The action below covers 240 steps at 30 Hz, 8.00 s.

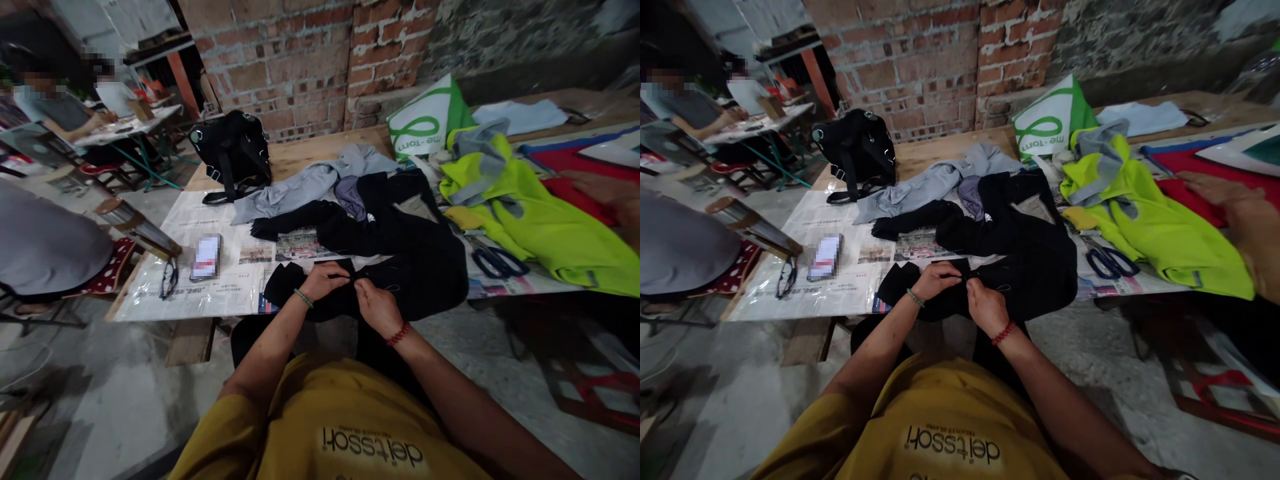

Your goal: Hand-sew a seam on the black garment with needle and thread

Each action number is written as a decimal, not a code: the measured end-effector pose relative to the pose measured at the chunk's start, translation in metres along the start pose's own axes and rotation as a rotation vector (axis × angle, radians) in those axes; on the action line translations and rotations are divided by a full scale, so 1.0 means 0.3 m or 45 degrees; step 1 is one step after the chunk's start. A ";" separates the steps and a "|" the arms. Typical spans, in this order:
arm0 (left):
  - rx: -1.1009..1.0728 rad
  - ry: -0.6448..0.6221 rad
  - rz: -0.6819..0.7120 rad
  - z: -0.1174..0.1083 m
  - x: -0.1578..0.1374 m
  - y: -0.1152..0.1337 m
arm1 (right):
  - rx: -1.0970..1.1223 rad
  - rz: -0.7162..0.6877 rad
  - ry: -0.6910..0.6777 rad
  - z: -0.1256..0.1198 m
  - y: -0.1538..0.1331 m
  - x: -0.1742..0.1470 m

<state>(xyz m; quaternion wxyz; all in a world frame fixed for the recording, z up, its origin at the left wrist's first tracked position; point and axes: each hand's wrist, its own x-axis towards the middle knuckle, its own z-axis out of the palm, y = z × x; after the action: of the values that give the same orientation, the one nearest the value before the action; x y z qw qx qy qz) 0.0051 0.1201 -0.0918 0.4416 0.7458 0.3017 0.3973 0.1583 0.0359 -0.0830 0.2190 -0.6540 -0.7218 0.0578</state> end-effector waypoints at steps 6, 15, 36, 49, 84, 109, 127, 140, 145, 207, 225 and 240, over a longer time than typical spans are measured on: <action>0.002 -0.040 0.005 -0.003 -0.001 0.003 | -0.019 -0.014 0.019 0.013 0.000 0.000; 0.017 -0.059 -0.010 -0.007 -0.003 0.021 | 0.006 -0.021 0.088 0.034 0.010 -0.005; 0.003 0.071 -0.072 -0.011 -0.011 0.045 | 0.139 -0.086 0.281 0.051 0.028 -0.018; 0.195 0.189 0.264 -0.003 -0.016 0.046 | 0.135 -0.069 0.280 0.050 0.021 -0.015; 0.232 0.128 0.214 0.001 -0.012 0.044 | 0.168 -0.048 0.244 0.038 0.015 -0.012; 0.232 0.132 0.161 0.003 -0.017 0.041 | 0.141 -0.044 0.270 0.044 0.016 -0.013; 0.274 0.137 0.328 0.013 -0.018 0.022 | 0.097 -0.038 0.236 0.041 0.012 -0.014; 0.271 0.084 0.377 0.014 -0.009 0.007 | -0.010 -0.022 0.176 0.056 0.000 0.004; 0.262 0.009 0.372 0.020 -0.012 0.009 | 0.005 -0.057 0.249 0.064 0.005 0.004; 0.289 0.125 0.149 0.026 -0.008 0.011 | 0.421 -0.004 0.215 0.033 0.007 0.007; 0.131 0.139 0.178 0.002 -0.006 0.028 | 0.479 0.003 0.281 -0.002 -0.024 0.022; 0.181 0.170 0.169 0.001 -0.002 0.029 | 0.361 -0.060 0.668 -0.162 0.045 0.045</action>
<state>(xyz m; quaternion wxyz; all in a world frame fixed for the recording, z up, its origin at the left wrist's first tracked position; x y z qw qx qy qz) 0.0059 0.1158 -0.0841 0.3392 0.7653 0.3079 0.4521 0.1891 0.0410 -0.0411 0.4885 -0.5927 -0.6402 -0.0182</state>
